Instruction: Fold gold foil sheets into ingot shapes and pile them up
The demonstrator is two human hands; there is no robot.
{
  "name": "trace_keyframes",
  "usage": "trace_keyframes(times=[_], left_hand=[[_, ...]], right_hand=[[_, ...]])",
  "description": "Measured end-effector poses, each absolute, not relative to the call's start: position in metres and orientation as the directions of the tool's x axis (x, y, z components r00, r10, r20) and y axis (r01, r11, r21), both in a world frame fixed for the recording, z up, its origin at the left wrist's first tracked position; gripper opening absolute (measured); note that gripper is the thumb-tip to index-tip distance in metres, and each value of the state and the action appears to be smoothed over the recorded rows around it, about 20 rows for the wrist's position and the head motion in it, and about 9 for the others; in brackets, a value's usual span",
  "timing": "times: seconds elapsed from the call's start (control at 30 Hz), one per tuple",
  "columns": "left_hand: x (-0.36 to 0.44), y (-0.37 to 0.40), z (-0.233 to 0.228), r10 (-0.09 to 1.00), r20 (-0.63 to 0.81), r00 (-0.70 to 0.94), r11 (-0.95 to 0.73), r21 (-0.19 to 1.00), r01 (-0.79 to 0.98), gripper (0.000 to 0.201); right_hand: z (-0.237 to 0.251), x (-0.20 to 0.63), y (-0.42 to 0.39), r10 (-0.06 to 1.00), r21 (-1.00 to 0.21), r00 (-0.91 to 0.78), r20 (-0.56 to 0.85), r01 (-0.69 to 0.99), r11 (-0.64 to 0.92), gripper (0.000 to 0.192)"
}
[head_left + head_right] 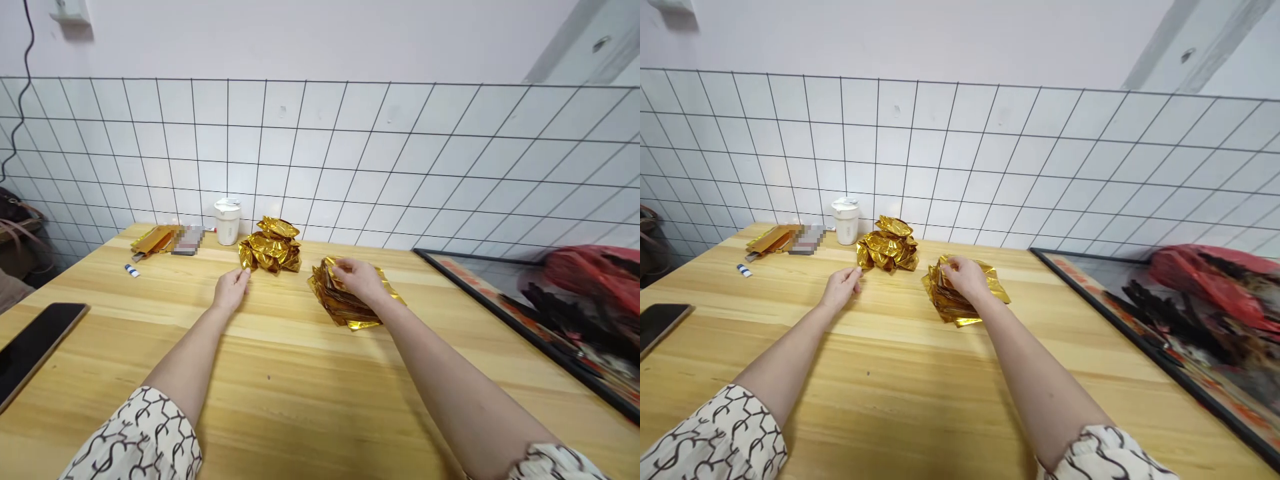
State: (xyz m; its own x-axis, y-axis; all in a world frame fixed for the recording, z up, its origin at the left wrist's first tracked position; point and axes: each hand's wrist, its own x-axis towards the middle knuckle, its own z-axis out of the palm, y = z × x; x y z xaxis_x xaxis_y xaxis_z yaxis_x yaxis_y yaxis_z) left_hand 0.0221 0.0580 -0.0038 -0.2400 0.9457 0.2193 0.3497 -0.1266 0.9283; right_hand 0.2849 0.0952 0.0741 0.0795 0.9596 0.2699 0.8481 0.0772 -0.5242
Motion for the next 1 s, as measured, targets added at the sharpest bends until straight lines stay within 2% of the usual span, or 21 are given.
trace_keyframes(times=[0.03, 0.17, 0.27, 0.57, 0.67, 0.77, 0.9, 1.0], left_hand=[[0.022, 0.058, -0.004, 0.946, 0.218, -0.238, -0.126, 0.928, 0.350, 0.035], [0.022, 0.057, -0.003, 0.946, 0.223, -0.234, -0.131, 0.926, 0.353, 0.034], [0.022, 0.057, -0.003, 0.945, 0.229, -0.234, -0.135, 0.923, 0.360, 0.033], [0.019, 0.058, -0.003, 0.952, 0.216, -0.218, -0.133, 0.930, 0.344, 0.032], [0.019, 0.059, 0.000, 0.961, 0.185, -0.206, -0.115, 0.943, 0.311, 0.031], [0.021, 0.058, 0.005, 0.979, 0.115, -0.167, -0.069, 0.964, 0.256, 0.033], [0.025, 0.056, 0.009, 0.997, -0.018, -0.070, 0.030, 0.984, 0.173, 0.046], [0.022, 0.054, 0.010, 0.998, -0.055, -0.030, 0.059, 0.989, 0.136, 0.040]], right_hand=[[0.073, 0.291, 0.091, 0.965, -0.494, 0.054, 0.256, 0.866, 0.082, 0.015], [0.068, 0.304, 0.079, 0.978, -0.183, -0.155, 0.137, 0.967, 0.179, 0.016], [0.062, 0.305, 0.075, 0.958, -0.079, -0.263, 0.115, 0.959, 0.273, 0.015], [0.057, 0.301, 0.069, 0.964, -0.044, -0.202, 0.172, 0.976, 0.212, 0.028], [0.065, 0.288, 0.059, 0.953, -0.025, -0.178, 0.245, 0.982, 0.189, 0.034], [0.066, 0.257, 0.040, 0.885, 0.000, -0.301, 0.356, 0.947, 0.322, 0.033], [0.051, 0.207, 0.012, 0.746, -0.017, -0.559, 0.361, 0.796, 0.605, 0.030], [0.038, 0.185, -0.001, 0.653, -0.070, -0.660, 0.371, 0.681, 0.729, 0.027]])
